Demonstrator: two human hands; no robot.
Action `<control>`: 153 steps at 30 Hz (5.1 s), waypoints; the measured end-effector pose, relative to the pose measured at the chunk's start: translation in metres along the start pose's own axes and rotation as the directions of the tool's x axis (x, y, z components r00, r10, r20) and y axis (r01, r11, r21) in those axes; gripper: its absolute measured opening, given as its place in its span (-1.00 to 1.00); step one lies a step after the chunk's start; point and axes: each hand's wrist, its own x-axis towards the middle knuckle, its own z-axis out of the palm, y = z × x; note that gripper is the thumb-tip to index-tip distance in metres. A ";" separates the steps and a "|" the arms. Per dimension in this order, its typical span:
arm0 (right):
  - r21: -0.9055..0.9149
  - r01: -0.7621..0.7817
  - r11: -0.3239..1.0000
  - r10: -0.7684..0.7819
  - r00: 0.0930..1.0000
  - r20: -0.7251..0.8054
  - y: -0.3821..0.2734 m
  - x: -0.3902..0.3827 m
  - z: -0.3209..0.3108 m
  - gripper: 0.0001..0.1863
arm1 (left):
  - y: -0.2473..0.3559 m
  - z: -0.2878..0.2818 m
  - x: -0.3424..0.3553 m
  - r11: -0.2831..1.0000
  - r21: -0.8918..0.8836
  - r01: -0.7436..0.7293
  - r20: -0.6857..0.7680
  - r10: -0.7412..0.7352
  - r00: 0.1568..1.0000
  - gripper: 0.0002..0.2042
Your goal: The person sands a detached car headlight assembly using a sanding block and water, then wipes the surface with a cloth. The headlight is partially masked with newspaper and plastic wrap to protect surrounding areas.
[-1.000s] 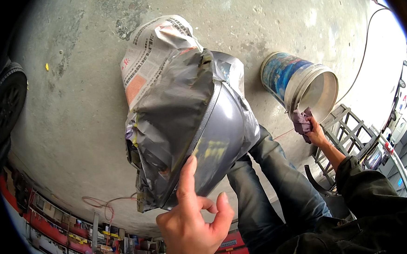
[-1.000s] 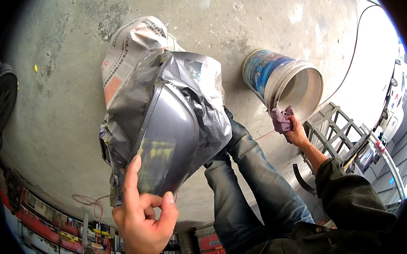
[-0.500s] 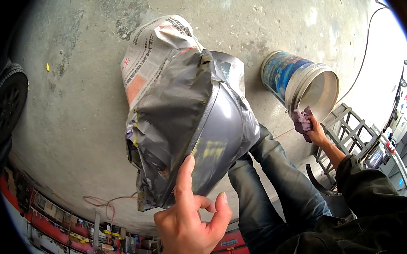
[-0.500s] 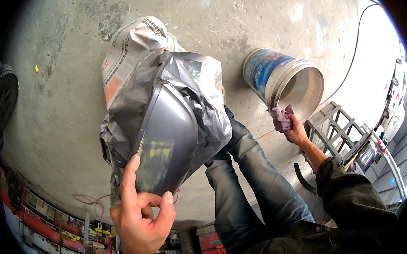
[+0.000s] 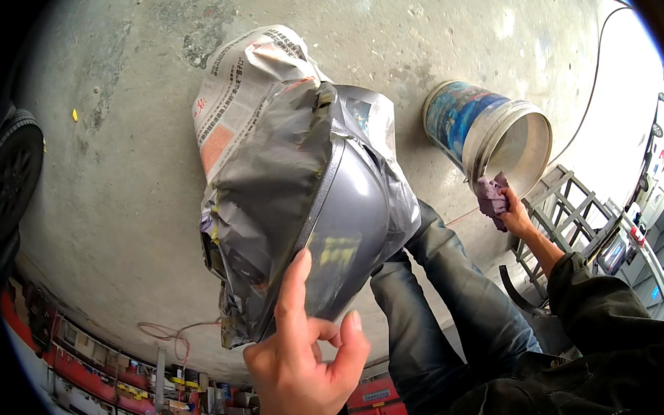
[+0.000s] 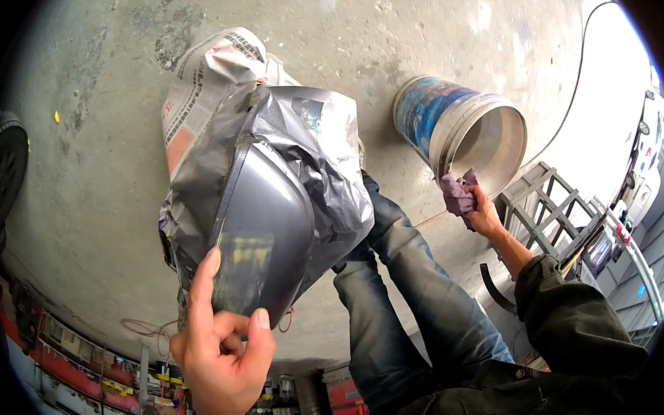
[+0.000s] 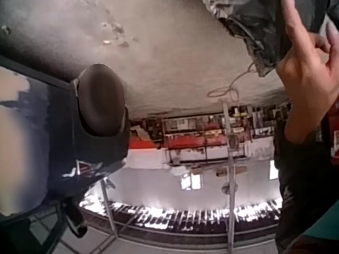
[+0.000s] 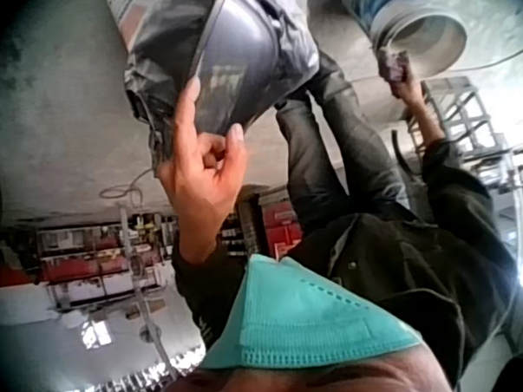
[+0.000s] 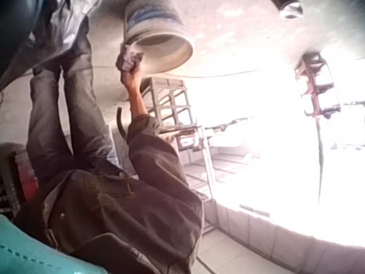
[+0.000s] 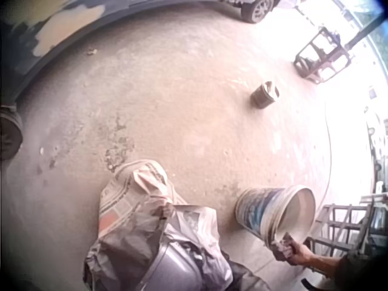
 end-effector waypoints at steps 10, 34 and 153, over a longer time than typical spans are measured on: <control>0.006 0.040 0.999 -0.040 0.999 0.012 0.004 0.003 -0.001 -0.56 | 0.008 0.007 0.011 0.999 -0.042 0.015 0.017 -0.014 1.000 -0.29; -0.036 0.026 0.999 -0.027 1.000 -0.007 0.008 0.003 0.001 -0.56 | -0.008 0.001 -0.009 0.997 0.071 -0.030 0.016 0.029 0.999 -0.26; -0.046 0.015 0.999 -0.016 0.999 -0.028 0.010 0.005 0.009 -0.50 | -0.029 -0.051 0.132 0.870 -0.323 0.373 0.715 -0.035 0.699 -0.69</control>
